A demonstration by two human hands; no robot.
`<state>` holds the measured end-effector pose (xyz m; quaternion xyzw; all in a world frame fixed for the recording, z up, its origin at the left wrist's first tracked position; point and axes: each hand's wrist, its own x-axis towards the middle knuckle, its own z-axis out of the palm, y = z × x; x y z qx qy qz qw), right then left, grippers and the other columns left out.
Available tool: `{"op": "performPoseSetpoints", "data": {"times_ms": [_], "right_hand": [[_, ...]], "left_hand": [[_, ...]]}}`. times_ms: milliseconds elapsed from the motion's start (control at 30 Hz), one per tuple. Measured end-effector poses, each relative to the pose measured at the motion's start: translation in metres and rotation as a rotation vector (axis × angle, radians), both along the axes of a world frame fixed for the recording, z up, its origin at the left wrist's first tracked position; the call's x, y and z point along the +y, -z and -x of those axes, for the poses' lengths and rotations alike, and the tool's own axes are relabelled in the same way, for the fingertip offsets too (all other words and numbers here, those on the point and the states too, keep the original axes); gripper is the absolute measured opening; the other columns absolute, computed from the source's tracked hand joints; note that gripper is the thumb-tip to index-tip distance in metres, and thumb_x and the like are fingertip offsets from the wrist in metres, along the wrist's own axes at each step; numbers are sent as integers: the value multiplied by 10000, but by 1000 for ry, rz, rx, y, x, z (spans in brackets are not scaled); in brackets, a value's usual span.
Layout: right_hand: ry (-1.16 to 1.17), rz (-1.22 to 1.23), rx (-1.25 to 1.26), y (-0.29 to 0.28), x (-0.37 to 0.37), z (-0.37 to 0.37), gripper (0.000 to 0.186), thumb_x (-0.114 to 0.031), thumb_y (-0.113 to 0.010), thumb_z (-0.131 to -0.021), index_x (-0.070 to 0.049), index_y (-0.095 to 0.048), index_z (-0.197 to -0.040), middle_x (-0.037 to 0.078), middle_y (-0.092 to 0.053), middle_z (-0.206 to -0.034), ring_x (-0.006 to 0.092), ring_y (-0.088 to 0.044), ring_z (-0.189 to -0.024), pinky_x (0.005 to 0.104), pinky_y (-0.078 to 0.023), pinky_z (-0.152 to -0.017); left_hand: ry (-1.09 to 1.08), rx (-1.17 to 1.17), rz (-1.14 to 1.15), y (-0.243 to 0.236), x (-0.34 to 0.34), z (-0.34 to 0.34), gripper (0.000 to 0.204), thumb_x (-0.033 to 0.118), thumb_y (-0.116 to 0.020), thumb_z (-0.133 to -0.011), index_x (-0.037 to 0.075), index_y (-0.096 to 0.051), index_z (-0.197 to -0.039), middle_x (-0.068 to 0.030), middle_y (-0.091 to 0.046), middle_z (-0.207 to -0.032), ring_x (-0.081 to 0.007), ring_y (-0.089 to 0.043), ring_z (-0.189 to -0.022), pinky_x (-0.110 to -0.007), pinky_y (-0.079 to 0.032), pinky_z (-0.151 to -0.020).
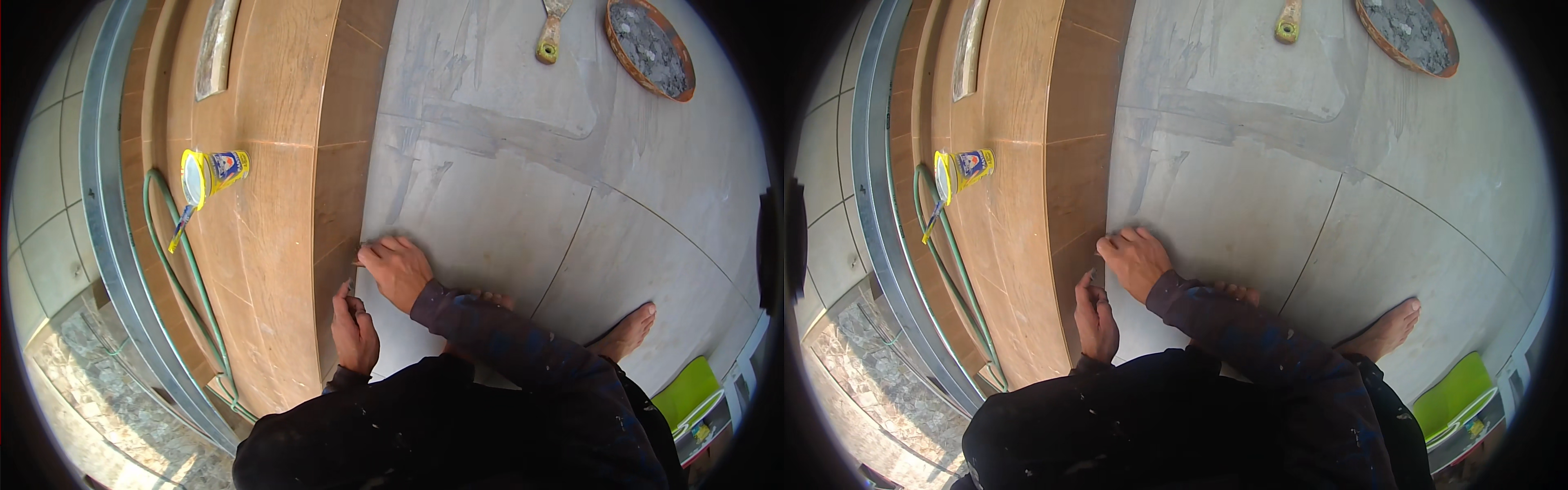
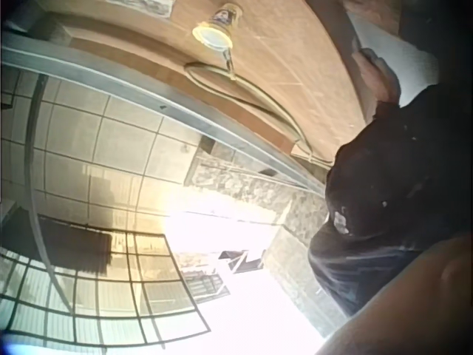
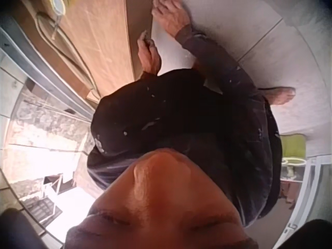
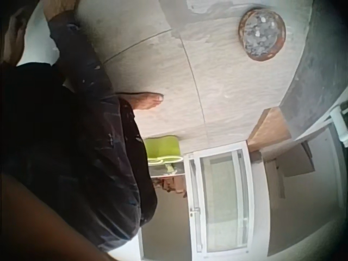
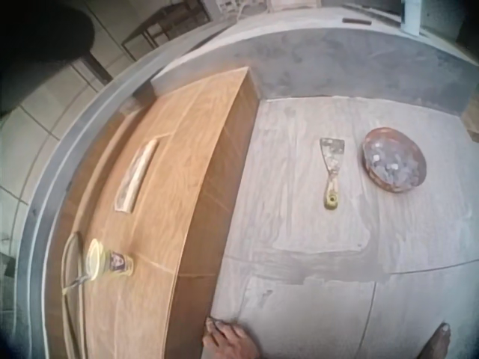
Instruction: The person applies grout into the gaps between floor tiles using a small scraper, repeatedly taking grout from a bowl and spreading it along the seams.
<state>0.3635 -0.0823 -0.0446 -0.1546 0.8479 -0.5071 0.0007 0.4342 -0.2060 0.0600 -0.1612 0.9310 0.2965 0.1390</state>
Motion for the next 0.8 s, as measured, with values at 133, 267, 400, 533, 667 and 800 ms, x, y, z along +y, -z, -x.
{"op": "performPoseSetpoints", "data": {"times_ms": [133,267,400,533,667,800], "right_hand": [[245,193,-38,-1,38,51,263,33,-705,-813,-49,-643,-1056,124,-712,-1078,353,-645,-1031,443,-503,-910],[403,27,156,-9,70,132,241,20,-701,-829,-48,-648,-1054,118,-714,-1093,336,-641,-1059,435,-500,-907],[291,-132,262,19,26,92,191,-66,-660,-876,-53,-660,-1066,115,-718,-1232,287,-635,-1132,417,-487,-965],[157,-168,242,10,3,29,232,-110,-645,-875,-52,-663,-1099,139,-691,-1332,272,-612,-1201,408,-466,-1022],[34,-73,166,1,-1,-3,130,-86,-660,-905,-70,-662,-1035,115,-726,-1217,293,-652,-1108,419,-502,-941],[207,189,-100,-8,36,39,167,-57,-660,-881,-60,-653,-1047,122,-711,-1068,336,-645,-1027,450,-507,-902]], "left_hand": [[9,22,1,5,-4,-6,522,-36,-446,-917,-22,-489,-1437,-125,-567,-870,-257,-583,-762,-368,-516,-732],[27,32,-7,9,2,-4,520,-39,-449,-916,-17,-491,-1434,-124,-570,-880,-254,-584,-771,-366,-514,-733],[10,49,-31,11,5,-3,520,-40,-446,-920,-23,-484,-1438,-117,-561,-880,-233,-572,-777,-352,-506,-740],[-43,75,-44,5,2,-8,538,-72,-402,-938,-18,-462,-1470,-74,-549,-944,-152,-531,-843,-290,-475,-804],[-26,75,-47,2,0,-9,574,-81,-387,-919,-19,-458,-1485,-65,-524,-924,-153,-518,-833,-287,-468,-799],[-16,79,-57,1,5,-8,571,-78,-390,-919,-21,-458,-1484,-60,-518,-920,-147,-514,-831,-282,-463,-798]]}}
